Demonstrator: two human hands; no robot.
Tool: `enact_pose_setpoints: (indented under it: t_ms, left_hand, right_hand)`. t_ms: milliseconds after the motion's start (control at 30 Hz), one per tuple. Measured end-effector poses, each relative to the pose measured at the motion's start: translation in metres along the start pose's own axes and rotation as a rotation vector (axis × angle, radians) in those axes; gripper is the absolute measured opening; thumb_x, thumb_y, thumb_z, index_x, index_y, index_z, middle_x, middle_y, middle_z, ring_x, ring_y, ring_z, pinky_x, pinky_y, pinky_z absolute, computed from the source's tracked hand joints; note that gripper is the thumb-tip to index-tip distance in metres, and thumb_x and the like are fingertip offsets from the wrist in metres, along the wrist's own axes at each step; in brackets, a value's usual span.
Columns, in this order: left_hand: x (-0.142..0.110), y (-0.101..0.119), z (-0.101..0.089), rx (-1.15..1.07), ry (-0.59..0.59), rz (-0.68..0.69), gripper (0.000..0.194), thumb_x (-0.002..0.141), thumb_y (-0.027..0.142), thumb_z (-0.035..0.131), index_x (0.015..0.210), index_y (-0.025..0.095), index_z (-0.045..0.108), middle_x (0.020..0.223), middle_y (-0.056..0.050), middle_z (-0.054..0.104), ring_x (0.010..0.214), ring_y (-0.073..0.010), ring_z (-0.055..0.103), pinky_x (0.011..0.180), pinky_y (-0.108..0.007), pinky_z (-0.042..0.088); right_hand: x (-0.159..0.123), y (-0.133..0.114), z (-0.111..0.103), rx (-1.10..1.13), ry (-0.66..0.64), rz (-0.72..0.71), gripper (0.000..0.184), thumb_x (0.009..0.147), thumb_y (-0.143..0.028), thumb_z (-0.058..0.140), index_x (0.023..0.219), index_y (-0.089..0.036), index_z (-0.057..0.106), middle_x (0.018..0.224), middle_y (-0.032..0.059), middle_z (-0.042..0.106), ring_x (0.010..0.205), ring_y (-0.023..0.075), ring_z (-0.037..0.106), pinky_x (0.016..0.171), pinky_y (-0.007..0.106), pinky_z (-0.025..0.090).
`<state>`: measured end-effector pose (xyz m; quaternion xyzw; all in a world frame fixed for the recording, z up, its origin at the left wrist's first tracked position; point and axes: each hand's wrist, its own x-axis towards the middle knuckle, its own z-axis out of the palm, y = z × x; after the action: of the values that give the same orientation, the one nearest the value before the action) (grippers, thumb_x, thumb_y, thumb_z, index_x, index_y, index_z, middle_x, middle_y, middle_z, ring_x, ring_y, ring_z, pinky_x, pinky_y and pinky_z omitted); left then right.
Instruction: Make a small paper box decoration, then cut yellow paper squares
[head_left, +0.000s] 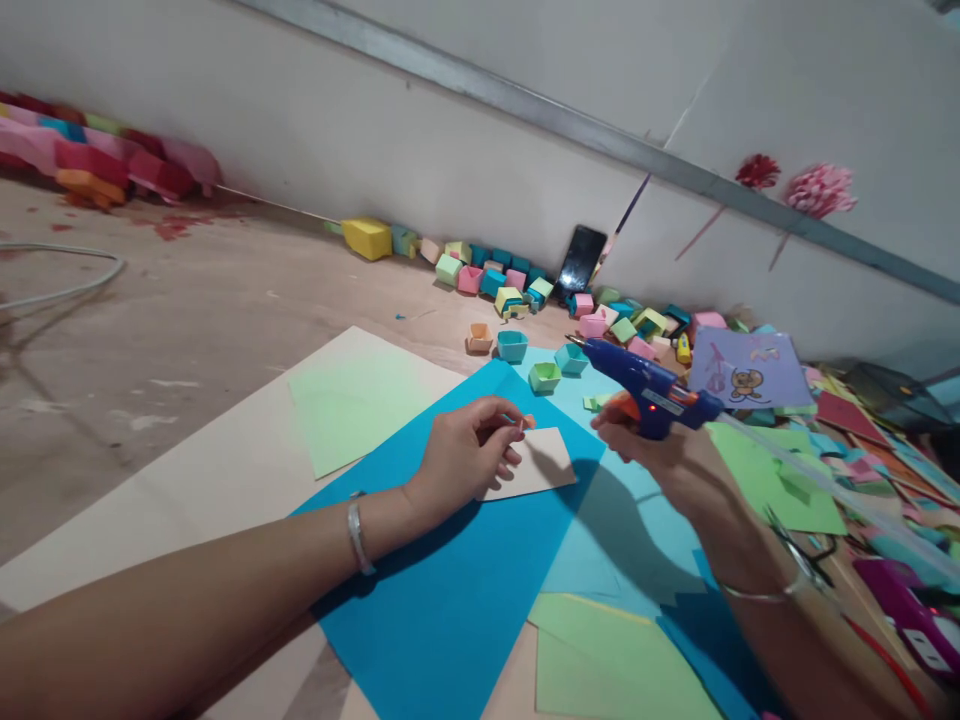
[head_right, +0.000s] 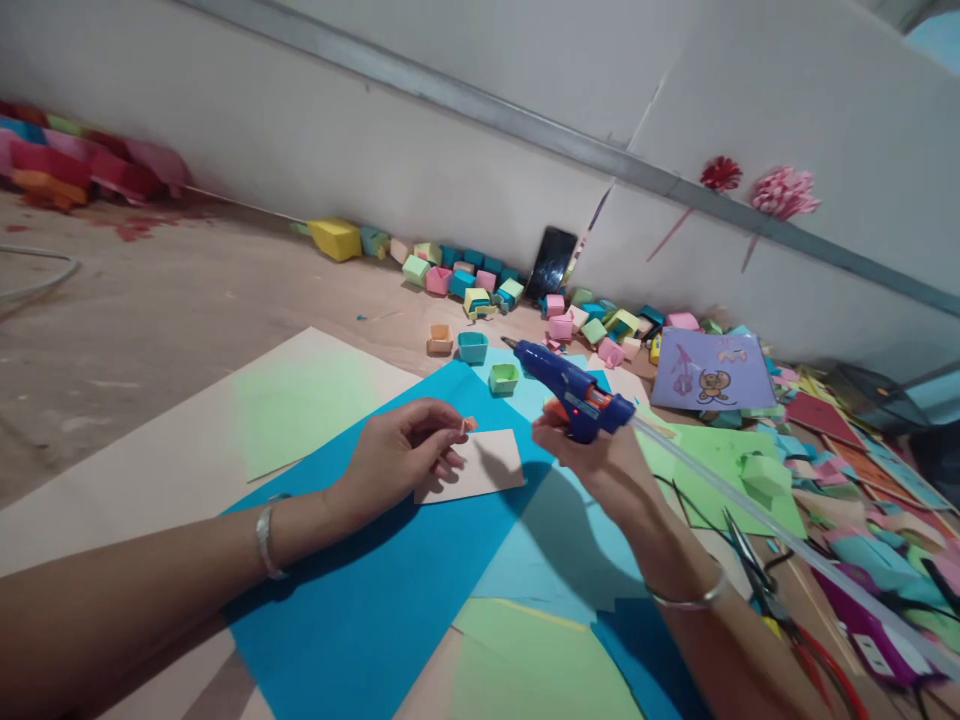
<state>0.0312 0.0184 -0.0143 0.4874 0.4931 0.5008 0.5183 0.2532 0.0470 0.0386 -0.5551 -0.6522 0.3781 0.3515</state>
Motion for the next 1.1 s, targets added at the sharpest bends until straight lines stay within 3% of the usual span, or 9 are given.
enact_pose_setpoints:
  t_ms: [100, 233, 333, 567, 800, 1000, 1100]
  left_hand:
    - [-0.004, 0.000, 0.002, 0.010, -0.019, 0.004, 0.016, 0.083, 0.032, 0.064, 0.089, 0.020, 0.056, 0.074, -0.001, 0.069, 0.055, -0.0167, 0.069, 0.038, -0.022, 0.052]
    - [-0.009, 0.000, 0.003, 0.086, -0.039, 0.073, 0.018, 0.085, 0.035, 0.064, 0.084, 0.021, 0.052, 0.067, 0.001, 0.066, 0.054, -0.0159, 0.069, 0.041, -0.020, 0.052]
    - [-0.011, -0.001, 0.004, 0.138, -0.062, 0.123, 0.017, 0.085, 0.032, 0.064, 0.081, 0.021, 0.051, 0.066, 0.002, 0.066, 0.056, -0.0152, 0.070, 0.047, -0.021, 0.054]
    - [-0.011, -0.008, 0.002, 0.303, -0.097, 0.280, 0.007, 0.086, 0.021, 0.059, 0.082, 0.020, 0.053, 0.072, 0.003, 0.065, 0.059, -0.0136, 0.069, 0.051, -0.021, 0.053]
    - [-0.013, -0.007, 0.001, 0.545, -0.106, 0.515, 0.010, 0.084, 0.011, 0.057, 0.085, 0.021, 0.056, 0.078, 0.003, 0.067, 0.067, -0.0112, 0.066, 0.058, -0.020, 0.048]
    - [-0.013, -0.007, 0.001, 0.593, -0.115, 0.535, 0.012, 0.083, 0.009, 0.056, 0.085, 0.021, 0.054, 0.078, 0.003, 0.068, 0.066, -0.0119, 0.064, 0.057, -0.021, 0.046]
    - [-0.014, -0.007, 0.001, 0.608, -0.120, 0.533, 0.014, 0.081, 0.007, 0.055, 0.084, 0.020, 0.053, 0.076, 0.003, 0.068, 0.066, -0.0121, 0.064, 0.056, -0.020, 0.044]
  right_hand:
    - [-0.004, 0.005, 0.031, 0.275, -0.097, 0.021, 0.055, 0.061, -0.036, 0.086, 0.108, -0.022, 0.060, 0.095, 0.0047, 0.067, 0.069, 0.0141, 0.054, 0.059, 0.030, 0.047]
    - [-0.012, 0.004, 0.054, 0.224, -0.122, 0.011, 0.051, 0.058, -0.038, 0.087, 0.099, -0.022, 0.062, 0.077, -0.0009, 0.058, 0.059, 0.0116, 0.045, 0.052, 0.029, 0.042]
    - [-0.014, -0.002, 0.056, 0.170, -0.060, -0.016, 0.045, 0.060, -0.042, 0.085, 0.092, -0.021, 0.062, 0.066, -0.0035, 0.051, 0.056, 0.0114, 0.043, 0.049, 0.028, 0.039]
    - [-0.009, 0.006, 0.058, 0.178, -0.058, -0.060, 0.044, 0.069, -0.032, 0.076, 0.106, -0.023, 0.055, 0.075, -0.0017, 0.064, 0.056, 0.0118, 0.048, 0.054, 0.028, 0.045]
    - [-0.010, 0.007, 0.058, 0.238, -0.082, -0.021, 0.042, 0.064, -0.019, 0.071, 0.103, -0.021, 0.056, 0.074, -0.0033, 0.062, 0.060, 0.0115, 0.053, 0.057, 0.025, 0.045]
    - [-0.011, 0.018, 0.057, 0.261, -0.158, -0.104, 0.056, 0.065, -0.014, 0.071, 0.117, -0.023, 0.054, 0.079, -0.0027, 0.061, 0.063, 0.0121, 0.051, 0.060, 0.026, 0.044]
    - [-0.012, 0.020, 0.056, 0.273, -0.169, -0.124, 0.054, 0.065, -0.012, 0.070, 0.116, -0.022, 0.054, 0.079, -0.0027, 0.061, 0.062, 0.0116, 0.050, 0.059, 0.025, 0.043]
